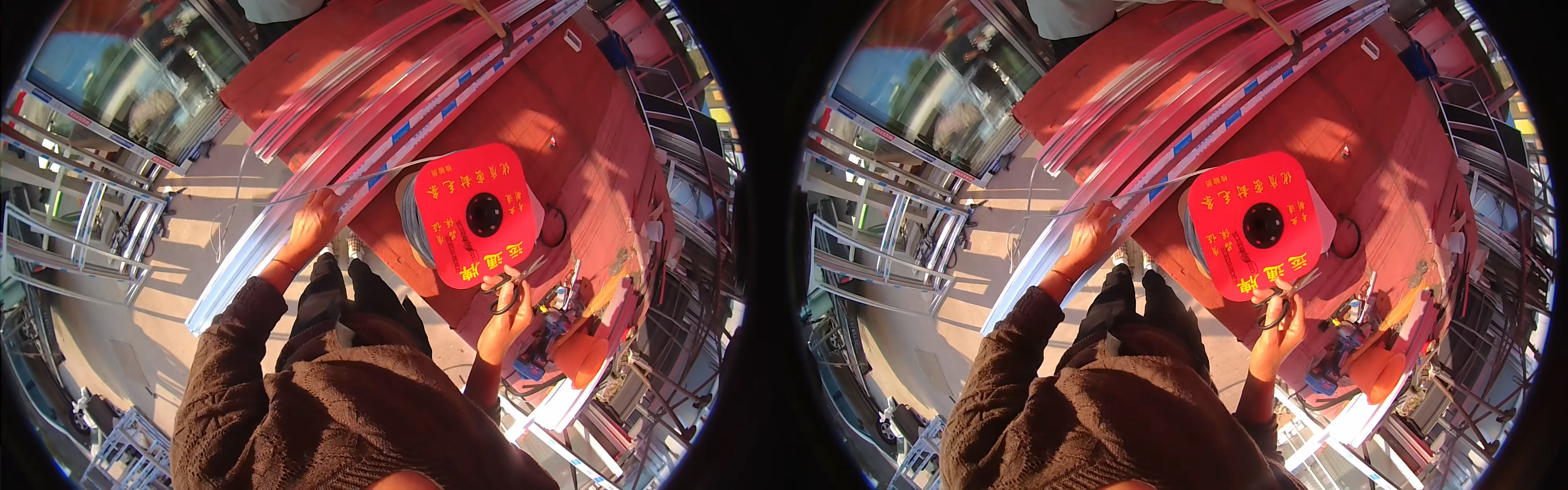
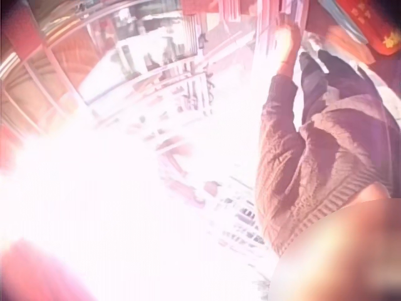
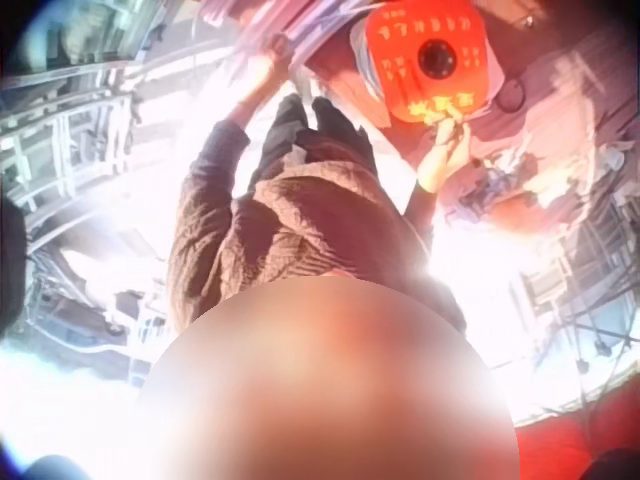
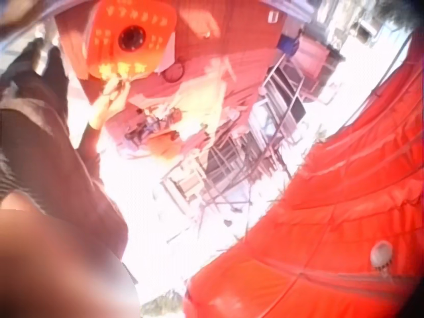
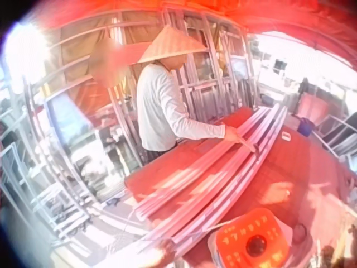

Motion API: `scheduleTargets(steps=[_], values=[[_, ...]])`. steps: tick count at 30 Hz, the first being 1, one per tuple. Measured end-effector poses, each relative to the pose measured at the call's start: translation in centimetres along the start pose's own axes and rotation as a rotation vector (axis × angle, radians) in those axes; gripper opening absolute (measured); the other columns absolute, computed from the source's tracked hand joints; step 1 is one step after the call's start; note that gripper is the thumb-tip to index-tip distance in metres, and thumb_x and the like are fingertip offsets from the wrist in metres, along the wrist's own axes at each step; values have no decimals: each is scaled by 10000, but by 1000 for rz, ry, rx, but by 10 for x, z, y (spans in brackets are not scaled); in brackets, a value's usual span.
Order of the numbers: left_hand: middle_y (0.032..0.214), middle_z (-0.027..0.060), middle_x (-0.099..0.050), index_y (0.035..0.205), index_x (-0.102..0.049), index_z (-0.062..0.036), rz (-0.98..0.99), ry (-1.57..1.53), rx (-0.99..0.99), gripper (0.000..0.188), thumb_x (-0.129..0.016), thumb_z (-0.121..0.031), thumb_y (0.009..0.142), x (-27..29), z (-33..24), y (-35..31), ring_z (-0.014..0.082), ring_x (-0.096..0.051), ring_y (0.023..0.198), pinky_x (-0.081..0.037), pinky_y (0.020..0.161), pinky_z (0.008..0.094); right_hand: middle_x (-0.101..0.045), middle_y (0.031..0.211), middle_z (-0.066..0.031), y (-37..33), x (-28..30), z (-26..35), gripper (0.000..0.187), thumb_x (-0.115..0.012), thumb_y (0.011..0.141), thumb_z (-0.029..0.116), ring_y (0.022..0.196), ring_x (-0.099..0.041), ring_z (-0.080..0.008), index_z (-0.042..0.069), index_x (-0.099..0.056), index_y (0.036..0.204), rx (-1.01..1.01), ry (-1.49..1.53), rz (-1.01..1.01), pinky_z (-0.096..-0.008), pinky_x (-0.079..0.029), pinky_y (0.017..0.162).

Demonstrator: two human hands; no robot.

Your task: The person carries a spool of gray binding wire and scissors, walks to a workbench, and ties several long metal frame pieces together. The person measures and cuts wire, wraps it around the frames, and secures the bundle while another person assists by holding the frames.

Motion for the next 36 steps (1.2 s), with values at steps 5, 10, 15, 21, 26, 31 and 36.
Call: scheduleTargets(steps=[5,10,15,21,26,31,36], values=[[1251,168,-573,1228,-621,-37,-85,-13,-13,379,-673,-75,855,-51,-26,61,377,-569,1158,-497,939,474,-703,947,-122,-10,10,-6,281,-568,1055,143,836,-650,-163,-62,-590,1245,-34,-5,22,-312,-528,810],[1190,152,-584,1204,-644,-56,-167,216,-85,326,-626,-92,880,-86,-30,111,321,-578,1129,-498,881,440,-712,942,-154,-17,20,-16,289,-578,1045,127,818,-672,-182,-72,-589,1254,-41,-47,27,-305,-552,784],[953,109,-671,1005,-700,-71,-162,233,-60,152,-641,-178,914,-89,-24,142,328,-649,959,-509,827,433,-725,957,-169,-21,34,-32,292,-576,1044,123,808,-681,-186,-73,-581,1261,-49,6,27,-309,-556,793],[685,114,-698,923,-721,-51,-30,-244,14,263,-627,-290,980,-67,-96,221,337,-705,709,-541,667,469,-732,945,-138,-26,30,-27,286,-583,1033,114,807,-670,-163,-52,-602,1266,-98,-25,31,-300,-537,794],[823,190,-694,982,-736,-81,95,-464,-493,193,-636,-245,960,-51,-256,214,410,-674,806,-543,722,495,-720,875,-95,-29,13,-5,305,-651,995,89,757,-642,-130,-49,-617,1264,-35,-3,-34,-267,-512,745],[813,165,-695,945,-727,-73,710,-479,-820,160,-653,-213,928,-21,-253,91,392,-666,814,-527,726,483,-706,884,-80,-20,10,17,356,-687,993,188,718,-650,-124,-47,-629,1255,68,-26,-174,-206,-458,546],[723,27,-687,1046,-754,-41,815,-677,26,228,-637,-230,997,63,-66,20,153,-646,688,-503,686,328,-733,939,-115,-7,-19,17,343,-663,1013,167,760,-697,-140,-34,-604,1285,-53,-36,-62,-207,-461,525]])
Point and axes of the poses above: each hand's wrist, its own y-axis towards the middle knuckle, its own x-axis out of the back of the hand, z = x × y, the point moved 3 cm from there along y, towards the middle knuckle
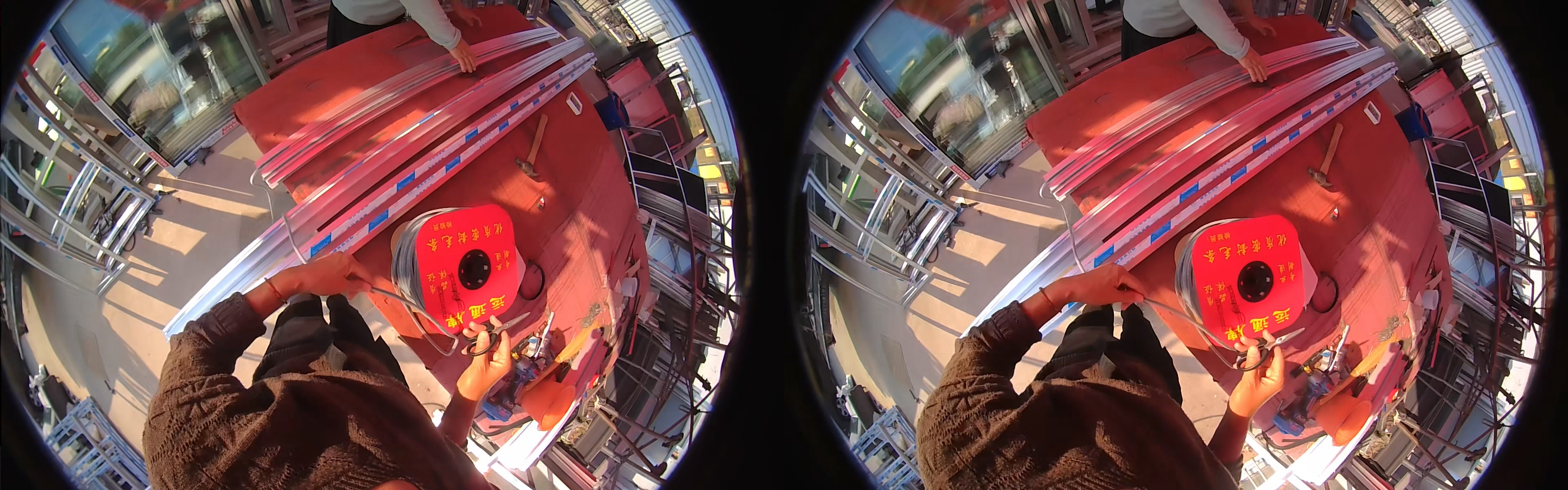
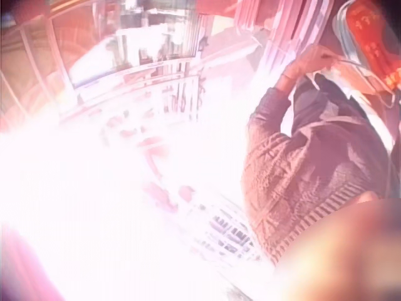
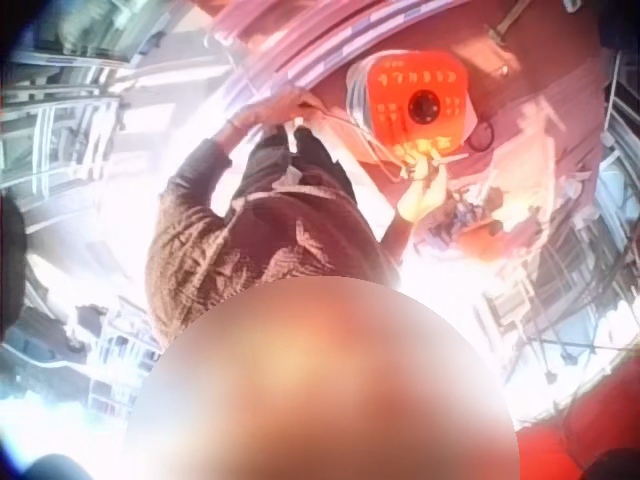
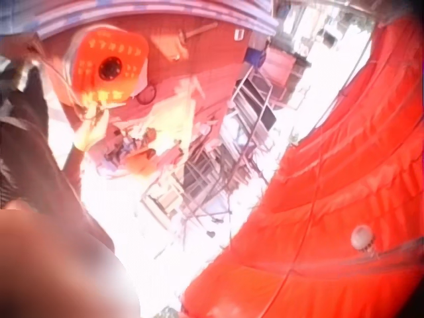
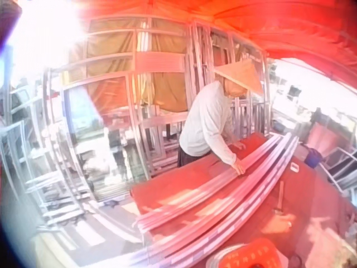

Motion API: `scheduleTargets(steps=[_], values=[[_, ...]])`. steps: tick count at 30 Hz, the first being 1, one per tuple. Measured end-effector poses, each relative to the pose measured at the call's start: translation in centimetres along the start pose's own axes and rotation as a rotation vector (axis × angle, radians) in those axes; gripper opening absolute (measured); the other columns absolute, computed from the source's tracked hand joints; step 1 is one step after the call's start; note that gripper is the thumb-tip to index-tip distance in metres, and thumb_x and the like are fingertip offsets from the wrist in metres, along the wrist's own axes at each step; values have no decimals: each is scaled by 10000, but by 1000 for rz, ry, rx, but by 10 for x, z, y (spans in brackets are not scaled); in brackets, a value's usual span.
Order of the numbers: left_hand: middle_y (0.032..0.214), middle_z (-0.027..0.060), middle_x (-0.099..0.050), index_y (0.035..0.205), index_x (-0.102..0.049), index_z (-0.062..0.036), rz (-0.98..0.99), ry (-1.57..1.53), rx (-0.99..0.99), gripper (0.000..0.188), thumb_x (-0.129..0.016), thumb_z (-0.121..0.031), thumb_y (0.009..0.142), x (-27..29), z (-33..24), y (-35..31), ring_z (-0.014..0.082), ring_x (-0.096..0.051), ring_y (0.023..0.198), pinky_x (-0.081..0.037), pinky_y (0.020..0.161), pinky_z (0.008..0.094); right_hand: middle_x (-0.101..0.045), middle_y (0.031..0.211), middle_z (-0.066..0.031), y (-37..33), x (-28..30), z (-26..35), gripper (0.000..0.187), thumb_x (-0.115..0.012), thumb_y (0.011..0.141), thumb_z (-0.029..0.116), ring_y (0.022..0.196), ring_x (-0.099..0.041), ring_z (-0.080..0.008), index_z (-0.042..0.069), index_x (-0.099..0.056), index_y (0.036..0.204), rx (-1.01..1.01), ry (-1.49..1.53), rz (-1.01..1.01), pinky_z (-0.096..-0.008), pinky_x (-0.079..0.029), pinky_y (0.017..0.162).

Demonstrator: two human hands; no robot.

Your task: The person carries a spool of gray binding wire and scissors, walks to a workbench, and ties several long metal frame pieces together. The person measures and cuts wire, wraps it around the frames, and secures the bundle while another person assists by holding the frames.

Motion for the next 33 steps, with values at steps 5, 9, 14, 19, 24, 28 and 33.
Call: scheduleTargets(steps=[5,9,14,19,24,28,33], values=[[669,-83,-464,1093,-734,-14,-1079,-546,21,293,-572,-257,1072,107,97,-237,2,-349,569,-243,513,193,-735,937,-137,3,-75,-4,309,-676,1016,198,689,-672,-131,-16,-606,1229,-119,55,297,-199,-412,469],[638,-97,-358,1018,-686,-27,-1884,-730,-194,250,-589,-252,1069,101,180,-404,1,-277,517,-192,451,194,-745,979,-159,6,-168,-15,344,-635,1043,288,712,-683,-143,-11,-608,1210,-233,126,610,-204,-455,538],[676,-73,-463,992,-699,-55,-2503,-497,211,224,-628,-265,1028,26,280,-524,18,-411,579,-305,510,208,-751,1059,-169,5,-284,-40,364,-594,1049,392,805,-711,-168,49,-629,1166,-519,236,956,-234,-509,614],[1153,134,-708,1231,-683,33,-2153,-64,827,367,-646,-223,971,-30,313,-531,228,-641,1072,-482,975,355,-754,994,-113,23,-392,-62,402,-635,1016,456,765,-694,-131,60,-658,1079,-543,258,1104,-229,-505,592],[1040,95,-712,1166,-699,37,-1899,-438,570,308,-679,-191,960,-51,278,-454,174,-649,989,-499,894,303,-713,944,-78,42,-504,-100,378,-658,1013,392,770,-643,-127,30,-662,1122,-730,388,1178,-226,-479,609],[1102,98,-733,1142,-717,-10,-1783,-457,571,234,-684,-164,970,-72,243,-382,199,-678,1039,-533,900,325,-690,908,-66,54,-581,-141,393,-684,994,391,771,-629,-131,12,-668,1098,-867,435,1197,-226,-480,603],[1132,112,-716,1144,-701,-23,-1709,-493,648,200,-670,-101,962,-96,220,-330,212,-689,1045,-548,924,356,-695,867,-60,61,-638,-177,368,-691,985,401,757,-647,-136,33,-681,990,-919,436,1270,-235,-494,581]])
Point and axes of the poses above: each hand's wrist, its own y-axis towards the middle knuckle, its own x-axis out of the back of the hand, z = x × y, the point moved 3 cm from there along y, towards the middle knuckle
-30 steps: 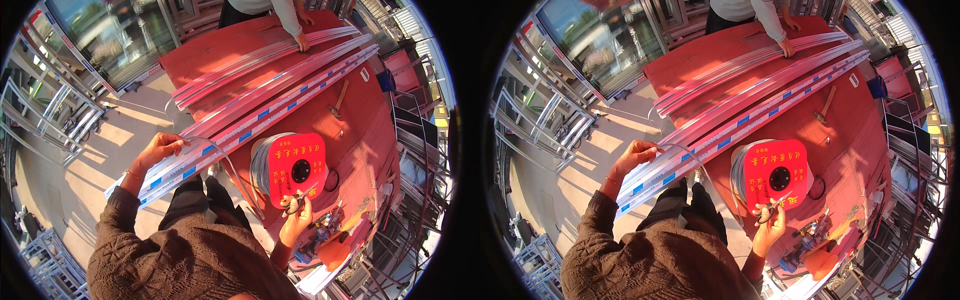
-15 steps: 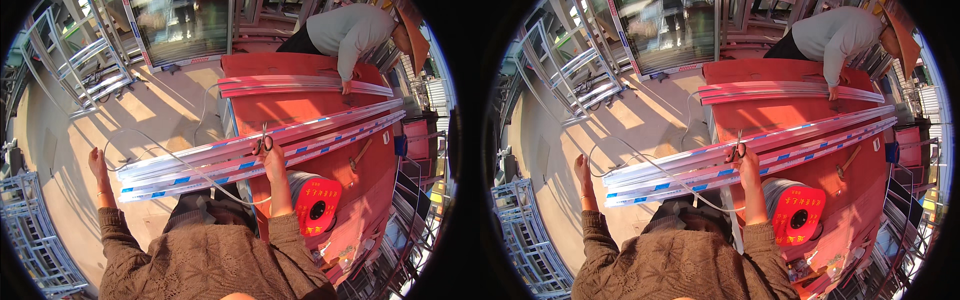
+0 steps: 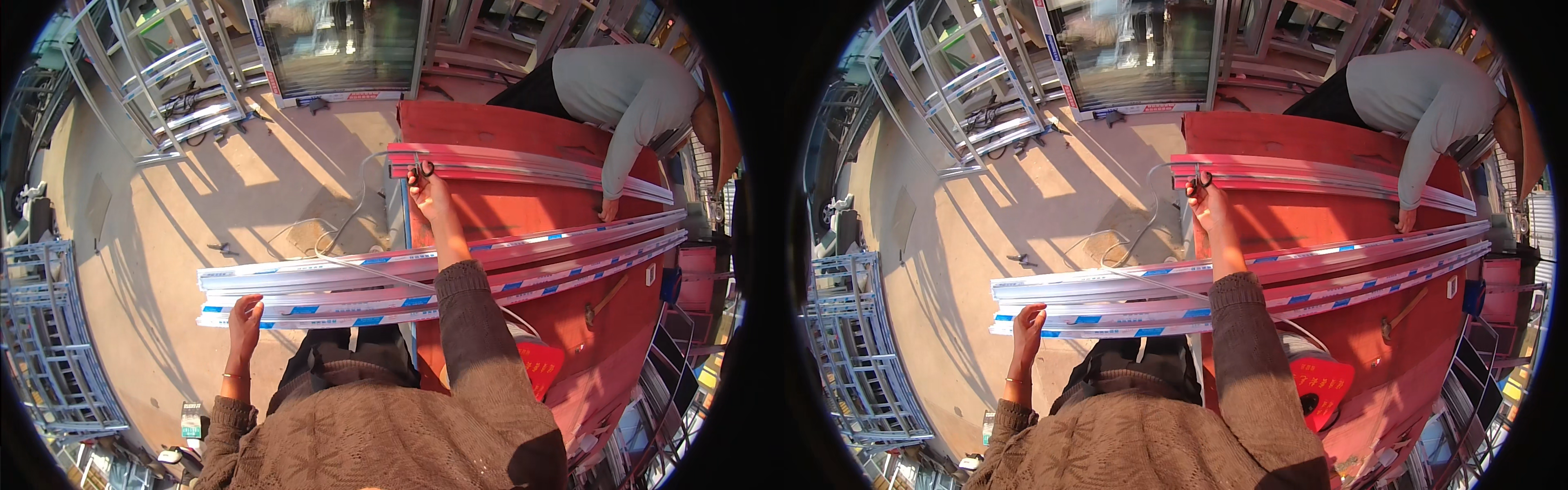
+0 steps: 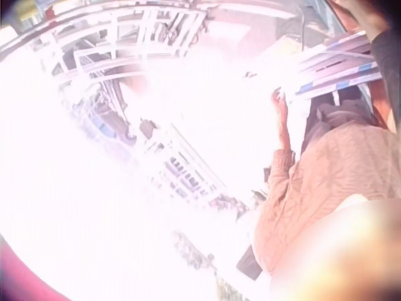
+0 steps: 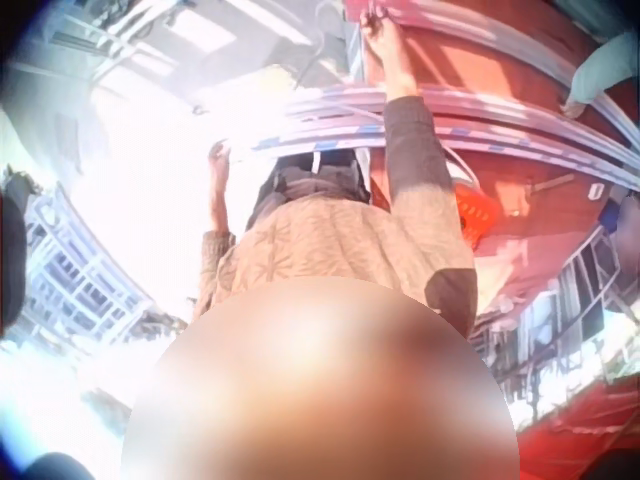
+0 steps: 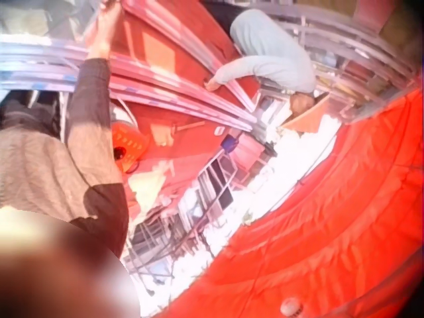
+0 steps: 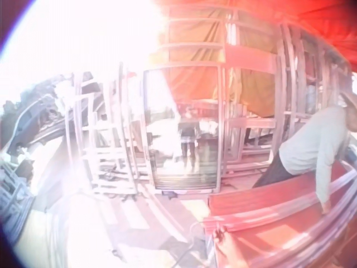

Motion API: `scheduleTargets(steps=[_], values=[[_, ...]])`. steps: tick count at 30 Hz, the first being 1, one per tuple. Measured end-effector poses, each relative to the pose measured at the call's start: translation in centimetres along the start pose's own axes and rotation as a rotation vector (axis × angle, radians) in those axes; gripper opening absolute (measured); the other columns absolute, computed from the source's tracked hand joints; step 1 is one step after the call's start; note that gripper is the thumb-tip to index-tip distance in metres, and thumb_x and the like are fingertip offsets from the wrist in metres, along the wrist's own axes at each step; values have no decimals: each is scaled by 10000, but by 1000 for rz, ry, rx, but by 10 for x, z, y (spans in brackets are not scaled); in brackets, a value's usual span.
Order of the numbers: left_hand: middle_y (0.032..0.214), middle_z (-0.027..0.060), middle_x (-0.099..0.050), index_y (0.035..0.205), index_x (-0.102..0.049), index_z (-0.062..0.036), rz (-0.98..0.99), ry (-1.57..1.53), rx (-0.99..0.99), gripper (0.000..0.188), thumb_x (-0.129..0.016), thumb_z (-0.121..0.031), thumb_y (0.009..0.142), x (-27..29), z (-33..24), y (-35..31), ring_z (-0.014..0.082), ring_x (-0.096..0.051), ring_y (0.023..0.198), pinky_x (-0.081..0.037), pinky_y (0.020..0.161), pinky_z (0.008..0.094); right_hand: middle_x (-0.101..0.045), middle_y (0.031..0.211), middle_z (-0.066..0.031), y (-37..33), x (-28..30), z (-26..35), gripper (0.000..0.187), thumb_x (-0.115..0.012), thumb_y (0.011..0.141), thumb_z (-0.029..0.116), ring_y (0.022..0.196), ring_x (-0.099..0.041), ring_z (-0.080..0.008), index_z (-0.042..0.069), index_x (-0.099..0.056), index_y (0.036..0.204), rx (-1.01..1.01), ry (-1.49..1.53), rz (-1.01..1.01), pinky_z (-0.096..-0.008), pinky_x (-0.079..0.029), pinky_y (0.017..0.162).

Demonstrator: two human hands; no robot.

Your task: The person carries a spool of gray binding wire and scissors, walks to a workbench, and ties several long metal frame pieces together. The person measures and cuts wire, wraps it around the frames, and secures the bundle while another person assists by holding the frames.

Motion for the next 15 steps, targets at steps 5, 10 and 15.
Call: scheduleTargets(steps=[5,10,15], values=[[1110,125,-724,1151,-692,-24,-2,-14,44,193,-659,-94,974,-19,-11,-21,224,-698,1026,-555,911,353,-672,848,-41,25,7,-5,367,-689,990,374,730,-621,-132,13,-672,1053,-21,30,-9,-236,-464,565],[1078,120,-730,1156,-689,-5,3,33,11,199,-664,-89,978,-34,-32,-22,204,-696,1007,-552,887,336,-657,813,-22,25,20,-3,296,-664,1015,315,711,-612,-98,20,-665,1047,-4,29,7,-223,-434,532],[1003,92,-721,1142,-684,18,35,-87,39,192,-661,-97,990,-46,-46,-17,159,-675,927,-537,855,302,-659,807,-23,19,71,41,256,-672,1012,280,703,-616,-88,24,-667,1034,47,135,-20,-220,-435,533]])
Point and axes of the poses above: each hand's wrist, its own y-axis towards the middle knuckle, its own x-axis out of the back of the hand, z = x × y, the point moved 3 cm from there along y, towards the middle knuckle
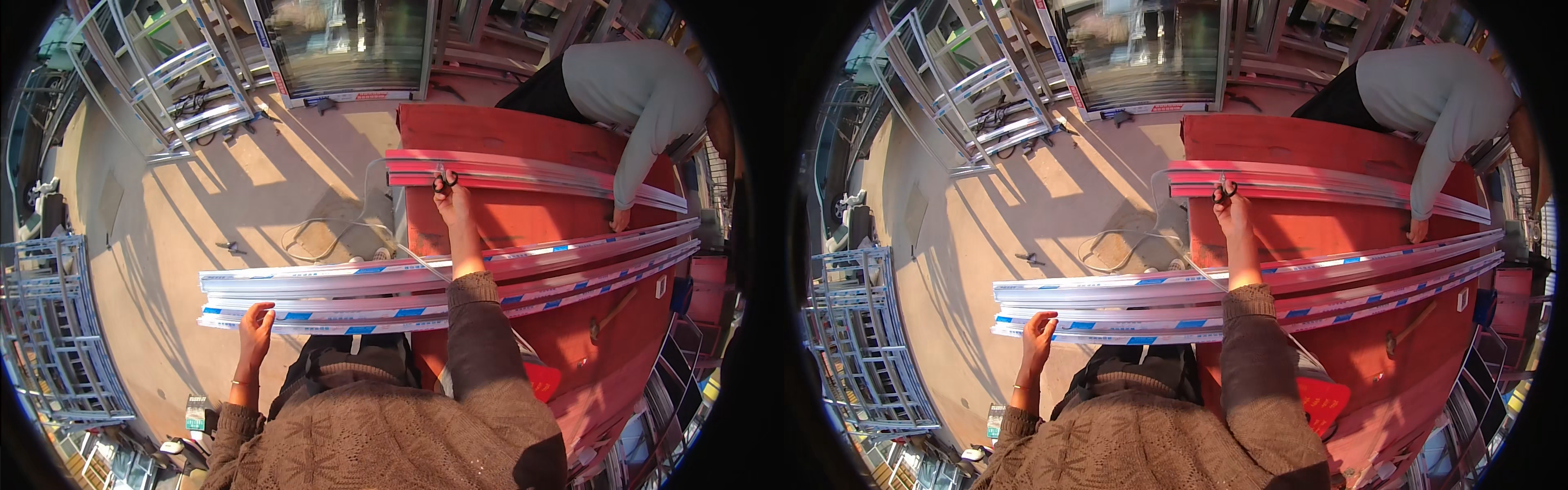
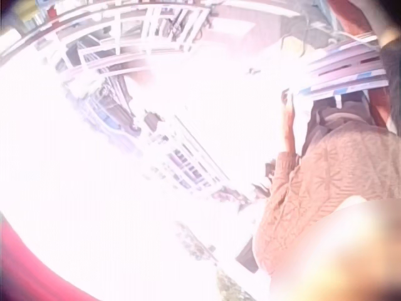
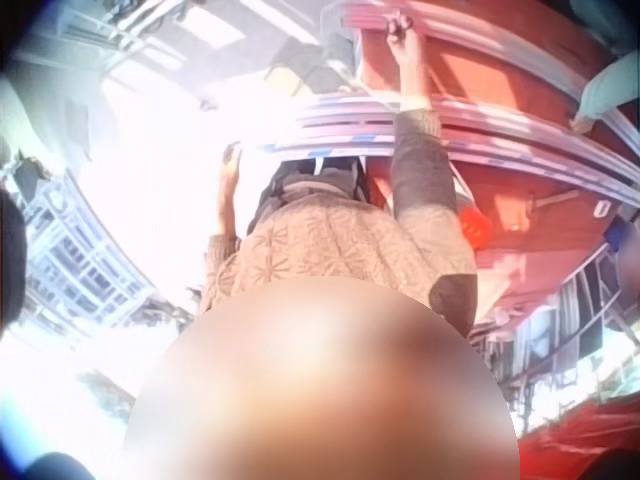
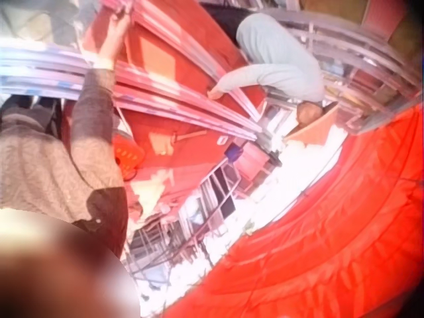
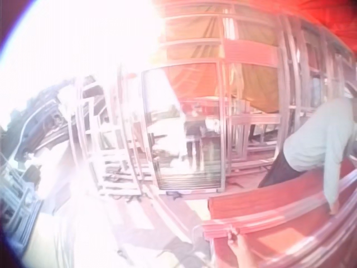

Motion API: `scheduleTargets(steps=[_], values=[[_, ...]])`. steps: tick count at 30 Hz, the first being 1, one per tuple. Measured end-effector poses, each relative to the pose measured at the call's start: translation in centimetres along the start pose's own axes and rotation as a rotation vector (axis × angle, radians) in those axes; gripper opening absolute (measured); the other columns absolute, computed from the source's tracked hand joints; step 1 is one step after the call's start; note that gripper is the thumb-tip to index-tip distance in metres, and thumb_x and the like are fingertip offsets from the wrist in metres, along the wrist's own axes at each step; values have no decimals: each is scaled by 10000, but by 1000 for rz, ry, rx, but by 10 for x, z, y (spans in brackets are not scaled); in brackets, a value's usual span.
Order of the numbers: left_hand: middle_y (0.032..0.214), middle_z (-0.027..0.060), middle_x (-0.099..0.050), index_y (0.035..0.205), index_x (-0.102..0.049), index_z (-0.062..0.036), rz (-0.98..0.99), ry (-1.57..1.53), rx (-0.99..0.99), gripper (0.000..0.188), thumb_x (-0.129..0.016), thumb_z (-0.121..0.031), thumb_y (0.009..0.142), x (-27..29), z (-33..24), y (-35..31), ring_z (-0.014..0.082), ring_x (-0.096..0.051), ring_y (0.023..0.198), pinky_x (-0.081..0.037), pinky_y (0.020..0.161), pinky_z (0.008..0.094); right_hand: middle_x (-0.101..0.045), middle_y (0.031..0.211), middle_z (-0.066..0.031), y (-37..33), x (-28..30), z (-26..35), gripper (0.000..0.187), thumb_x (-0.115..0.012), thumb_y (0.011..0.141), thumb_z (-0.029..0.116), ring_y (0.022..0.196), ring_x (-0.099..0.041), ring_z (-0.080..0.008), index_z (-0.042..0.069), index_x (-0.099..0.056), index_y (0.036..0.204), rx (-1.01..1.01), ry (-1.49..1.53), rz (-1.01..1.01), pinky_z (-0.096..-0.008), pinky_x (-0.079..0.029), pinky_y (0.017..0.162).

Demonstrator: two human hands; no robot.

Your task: The person carries a spool of gray binding wire and scissors, walks to a workbench, and ties several long metal frame pieces together. The person measures and cuts wire, wraps it around the frames, and secures the bundle while another person assists by holding the frames.

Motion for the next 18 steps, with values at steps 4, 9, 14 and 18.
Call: scheduleTargets(steps=[4,9,14,18], values=[[1020,78,-710,1133,-683,25,7,-48,6,186,-659,-98,996,-5,-5,3,138,-655,934,-521,866,284,-669,802,-16,-6,74,98,230,-669,1016,273,697,-621,-90,44,-668,1032,161,10,-102,-220,-433,524],[1046,76,-711,1125,-687,24,-7,-36,8,177,-661,-91,993,-9,-4,-3,132,-650,961,-513,885,281,-687,858,-32,-16,135,202,282,-684,1006,337,700,-627,-92,57,-661,1027,349,-110,-506,-225,-449,517],[1021,79,-720,1136,-690,21,29,-31,30,182,-656,-87,994,-28,-5,-2,130,-659,948,-517,883,285,-671,855,-15,-24,64,128,380,-637,1019,427,734,-618,-113,49,-672,1042,153,-197,-78,-246,-480,580],[1089,114,-733,1157,-686,7,76,56,58,195,-654,-102,998,-48,-12,1,162,-688,1002,-534,904,313,-667,859,-15,-32,-2,29,380,-645,1016,408,745,-613,-108,34,-676,1073,-93,-197,77,-242,-460,573]])
Point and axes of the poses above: each hand's wrist, its own y-axis towards the middle knuckle, its own x-axis out of the back of the hand, z = x × y, the point moved 3 cm from there along y, towards the middle knuckle
